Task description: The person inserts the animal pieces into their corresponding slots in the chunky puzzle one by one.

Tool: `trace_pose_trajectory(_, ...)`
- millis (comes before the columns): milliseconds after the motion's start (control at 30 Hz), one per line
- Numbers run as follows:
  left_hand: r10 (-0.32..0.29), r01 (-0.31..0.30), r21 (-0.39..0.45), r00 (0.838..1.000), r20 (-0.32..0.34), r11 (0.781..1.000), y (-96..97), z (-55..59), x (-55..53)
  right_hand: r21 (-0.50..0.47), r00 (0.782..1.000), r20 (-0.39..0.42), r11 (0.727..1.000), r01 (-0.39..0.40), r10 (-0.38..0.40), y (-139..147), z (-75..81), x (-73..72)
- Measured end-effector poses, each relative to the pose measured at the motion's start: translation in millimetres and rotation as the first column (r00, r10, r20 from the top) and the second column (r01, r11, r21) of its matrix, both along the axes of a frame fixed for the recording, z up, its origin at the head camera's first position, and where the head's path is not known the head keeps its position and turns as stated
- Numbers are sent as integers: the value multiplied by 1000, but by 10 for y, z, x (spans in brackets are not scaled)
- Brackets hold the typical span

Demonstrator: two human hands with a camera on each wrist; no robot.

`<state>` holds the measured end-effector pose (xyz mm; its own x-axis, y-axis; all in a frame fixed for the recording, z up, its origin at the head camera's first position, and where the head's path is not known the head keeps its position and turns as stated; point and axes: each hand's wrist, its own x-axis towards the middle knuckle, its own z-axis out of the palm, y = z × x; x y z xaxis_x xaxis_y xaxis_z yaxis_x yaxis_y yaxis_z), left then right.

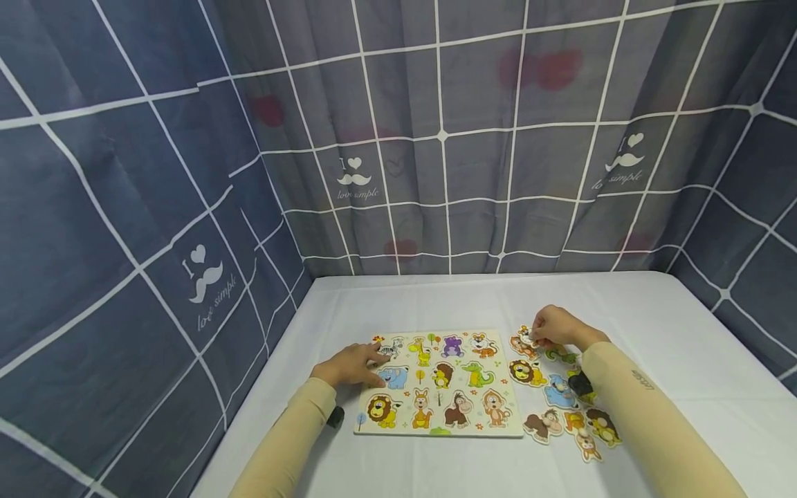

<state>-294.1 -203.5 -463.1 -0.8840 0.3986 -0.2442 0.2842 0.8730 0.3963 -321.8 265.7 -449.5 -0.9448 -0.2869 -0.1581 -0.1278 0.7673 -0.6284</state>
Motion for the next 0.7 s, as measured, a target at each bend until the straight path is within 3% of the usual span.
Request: trace_pose_trajectory(700,0,0,-4,1000,4,1000,7,22,10,-67,1000,9,998,-20,21,-42,-37,55)
